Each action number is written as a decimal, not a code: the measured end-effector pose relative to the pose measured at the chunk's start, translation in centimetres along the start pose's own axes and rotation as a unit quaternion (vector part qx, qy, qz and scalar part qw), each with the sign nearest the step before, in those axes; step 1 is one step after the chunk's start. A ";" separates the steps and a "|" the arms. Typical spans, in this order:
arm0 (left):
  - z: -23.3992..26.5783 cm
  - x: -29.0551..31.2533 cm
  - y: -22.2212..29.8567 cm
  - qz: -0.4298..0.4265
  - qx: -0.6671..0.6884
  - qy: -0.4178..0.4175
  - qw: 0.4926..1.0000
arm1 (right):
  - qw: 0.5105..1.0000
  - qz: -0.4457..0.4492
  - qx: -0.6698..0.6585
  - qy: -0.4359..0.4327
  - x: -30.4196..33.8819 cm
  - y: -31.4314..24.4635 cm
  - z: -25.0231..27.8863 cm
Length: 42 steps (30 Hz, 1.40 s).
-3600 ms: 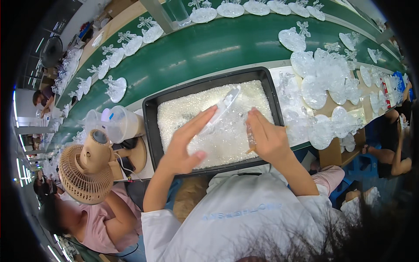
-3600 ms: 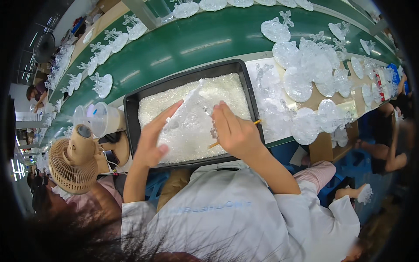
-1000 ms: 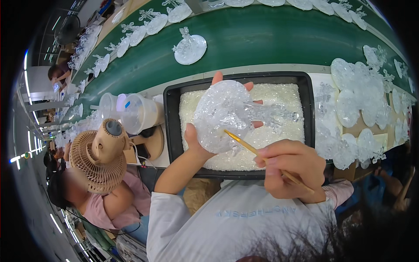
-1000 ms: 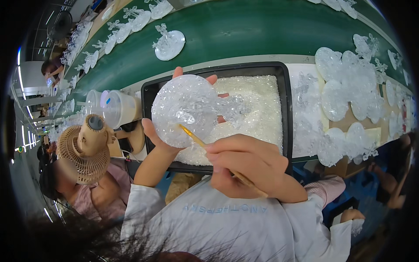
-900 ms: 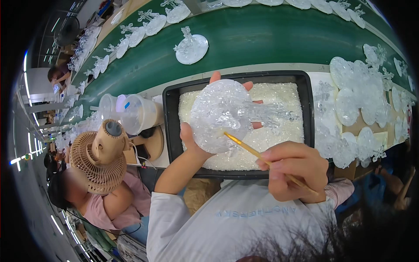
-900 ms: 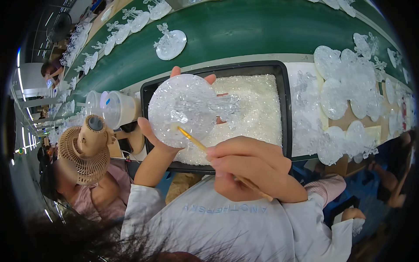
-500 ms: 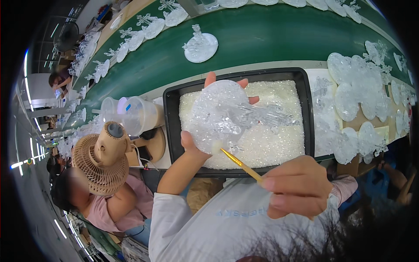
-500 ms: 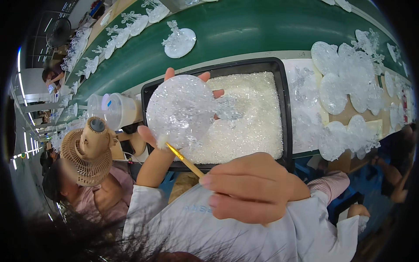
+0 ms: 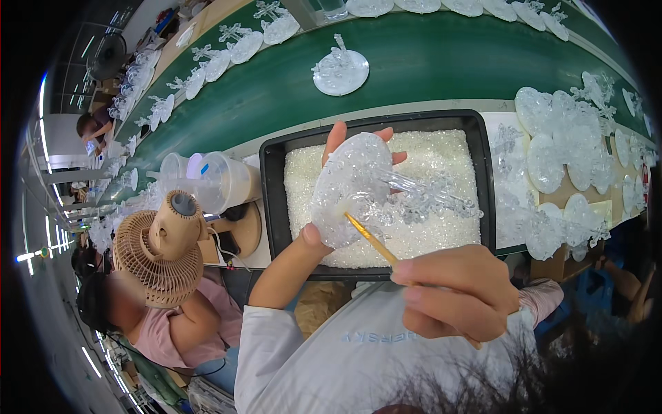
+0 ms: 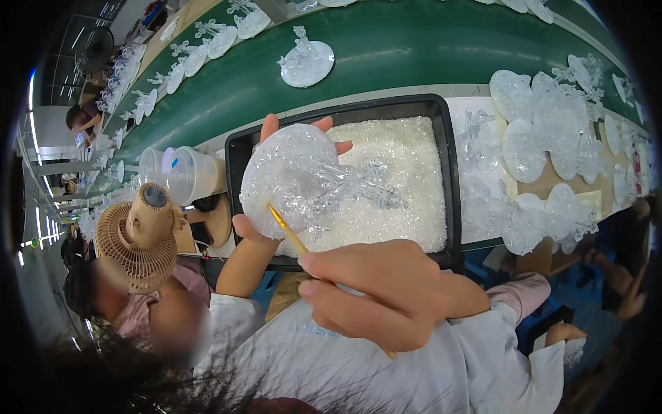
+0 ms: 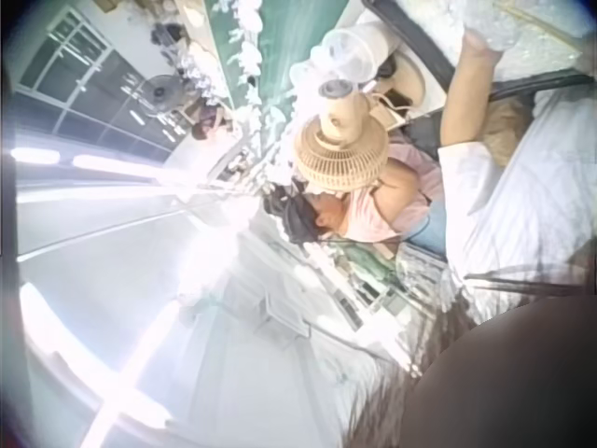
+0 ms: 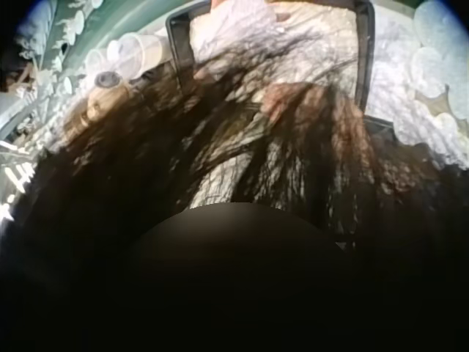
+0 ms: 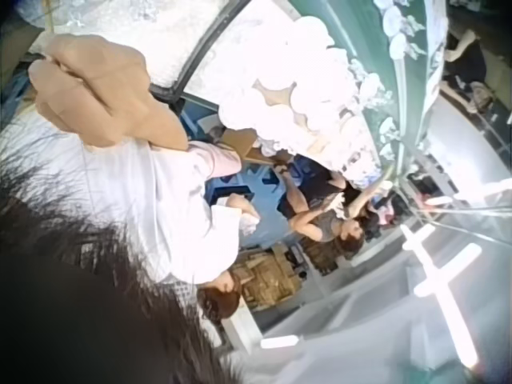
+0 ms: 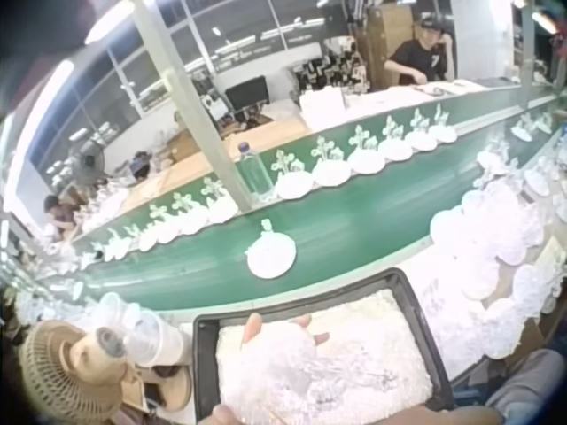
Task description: Applying decorative white particles to clear ornament components using a brush and a tray of material.
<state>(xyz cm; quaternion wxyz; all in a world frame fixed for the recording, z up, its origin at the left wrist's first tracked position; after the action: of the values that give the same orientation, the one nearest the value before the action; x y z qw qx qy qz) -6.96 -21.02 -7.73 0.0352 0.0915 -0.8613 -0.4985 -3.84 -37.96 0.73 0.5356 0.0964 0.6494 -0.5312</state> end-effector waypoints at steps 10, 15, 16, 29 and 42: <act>-0.1 -0.2 -0.1 -0.006 -0.019 -0.016 1.000 | 0.998 -0.025 0.049 0.038 0.5 0.4 0.7; 0.8 -0.2 -0.3 0.008 0.092 -0.068 0.993 | 0.994 0.073 -0.072 0.040 1.8 -0.1 3.5; 0.8 -0.2 -0.2 0.028 0.153 -0.082 0.984 | 0.995 0.085 -0.058 0.011 2.1 0.0 3.9; 0.3 -0.4 -0.6 0.110 0.254 -0.014 0.961 | 0.993 0.081 -0.087 0.003 3.0 1.6 2.7; 1.8 -0.4 -0.3 0.054 0.132 -0.021 0.990 | 1.000 -0.005 -0.010 0.000 2.7 3.1 0.9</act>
<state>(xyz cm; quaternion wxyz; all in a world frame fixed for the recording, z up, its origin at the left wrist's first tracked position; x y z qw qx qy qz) -6.80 -19.54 -8.83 0.0317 0.0387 -0.9239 -0.3793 -2.28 -38.56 -3.16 0.5335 0.0877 0.6553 -0.5276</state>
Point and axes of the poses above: each hand's wrist, its own x-axis away from the middle knuckle, its own z-axis out of the back of the hand, y = z × x, the point moved 4 cm from there along -x, towards the middle knuckle, and after that the axes turned 5 degrees about -x, right-handed, at the moved point
